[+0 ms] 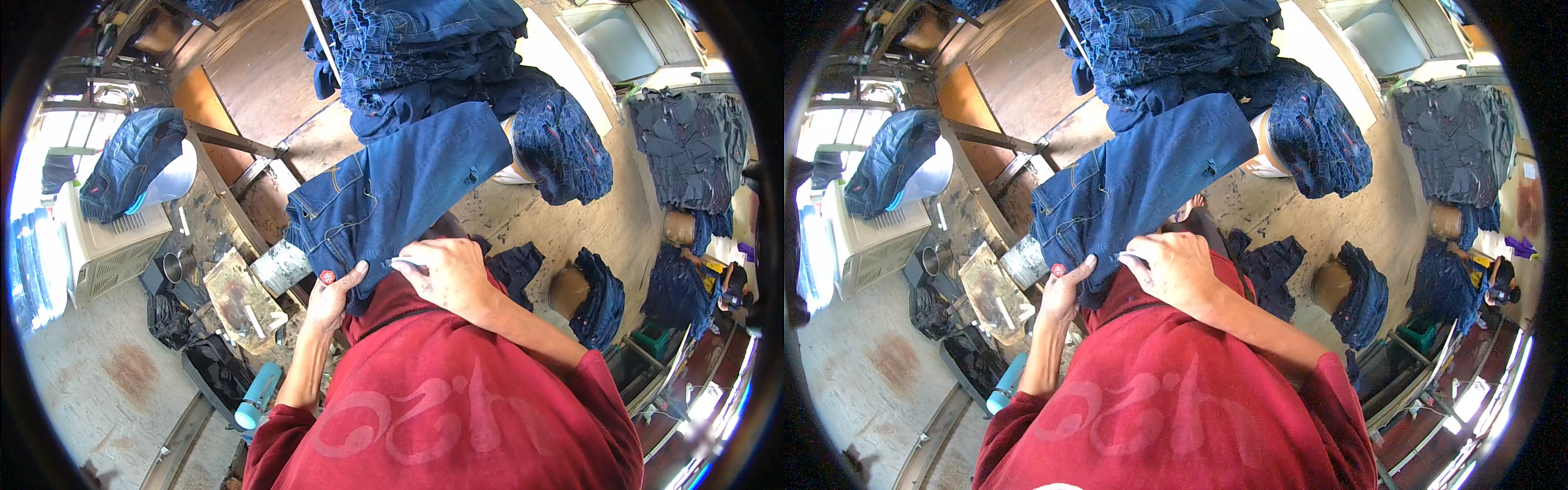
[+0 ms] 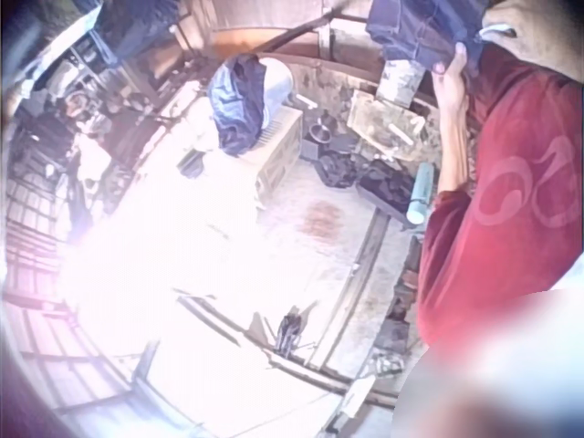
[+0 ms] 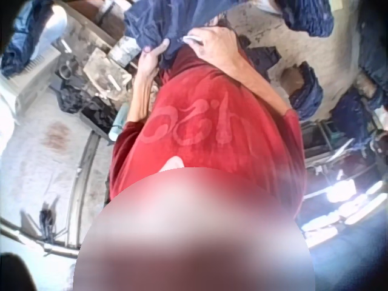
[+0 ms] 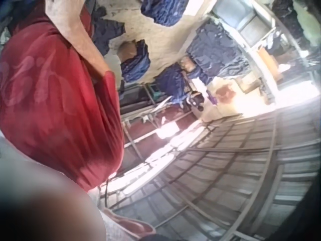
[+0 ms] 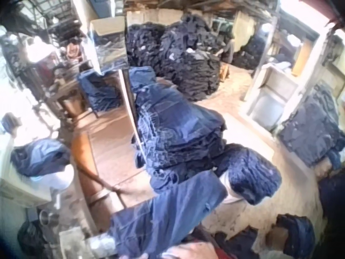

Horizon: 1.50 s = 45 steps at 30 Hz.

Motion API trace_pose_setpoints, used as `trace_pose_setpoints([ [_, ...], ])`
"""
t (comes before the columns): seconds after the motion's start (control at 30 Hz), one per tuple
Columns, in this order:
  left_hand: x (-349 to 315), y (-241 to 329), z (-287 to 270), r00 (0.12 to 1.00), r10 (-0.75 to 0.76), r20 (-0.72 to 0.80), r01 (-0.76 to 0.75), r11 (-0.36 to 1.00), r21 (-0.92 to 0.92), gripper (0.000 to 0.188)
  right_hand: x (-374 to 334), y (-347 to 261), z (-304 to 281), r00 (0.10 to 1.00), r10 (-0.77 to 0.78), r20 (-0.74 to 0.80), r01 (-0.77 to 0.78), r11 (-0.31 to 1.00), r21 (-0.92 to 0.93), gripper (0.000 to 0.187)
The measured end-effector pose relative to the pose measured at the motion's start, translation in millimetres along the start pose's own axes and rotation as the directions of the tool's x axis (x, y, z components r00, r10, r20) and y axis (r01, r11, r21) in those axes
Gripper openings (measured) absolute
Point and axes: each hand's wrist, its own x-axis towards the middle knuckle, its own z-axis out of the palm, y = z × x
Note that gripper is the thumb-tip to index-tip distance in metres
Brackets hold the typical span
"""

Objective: The person repeatedly picks up denim garments from a pile, uses a small tool to pull out loose threads from seams and edges, and places the garments back on the pile. The process is repeated for multiple items.

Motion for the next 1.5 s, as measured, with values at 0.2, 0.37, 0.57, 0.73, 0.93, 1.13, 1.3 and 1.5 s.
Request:
trace_pose_setpoints([
  [0.2,2.8,-1.4,7.7,0.995,0.051,-0.080,-0.060,0.991,-0.124,0.054,22.3,-2.2,-6.4,0.985,0.025,-0.170,-0.029,0.999,-0.023,0.018],
  [0.37,8.4,-11.6,9.4,0.982,0.163,-0.100,-0.178,0.971,-0.162,0.057,31.6,-24.0,7.0,0.988,-0.084,-0.126,0.070,0.992,-0.109,0.017],
  [0.57,10.2,-16.2,4.5,0.976,0.199,-0.091,-0.210,0.970,-0.125,0.056,36.1,-29.0,5.2,0.979,-0.111,-0.171,0.072,0.973,-0.218,0.019],
  [0.73,5.5,-10.9,6.6,0.974,0.195,-0.112,-0.201,0.979,-0.045,0.054,35.9,-32.0,7.2,0.989,-0.060,-0.135,0.019,0.959,-0.284,0.017],
  [0.93,6.0,-1.3,4.8,0.979,0.176,-0.099,-0.175,0.984,0.024,0.051,41.3,-25.2,4.7,0.989,-0.088,-0.122,0.046,0.950,-0.309,0.011],
  [1.13,8.3,4.2,10.7,0.993,0.055,-0.100,-0.079,0.965,-0.249,0.047,55.1,1.3,-11.3,0.895,-0.436,-0.091,0.415,0.891,-0.183,0.015],
  [1.3,5.0,8.0,17.1,0.992,0.026,-0.128,-0.058,0.965,-0.255,0.046,63.6,10.6,-10.6,0.878,-0.476,-0.050,0.448,0.855,-0.262,0.015],
  [1.5,2.0,8.8,20.4,0.989,0.018,-0.146,-0.057,0.961,-0.271,0.043,75.1,15.2,-12.3,0.853,-0.520,0.034,0.512,0.825,-0.240,0.018],
])
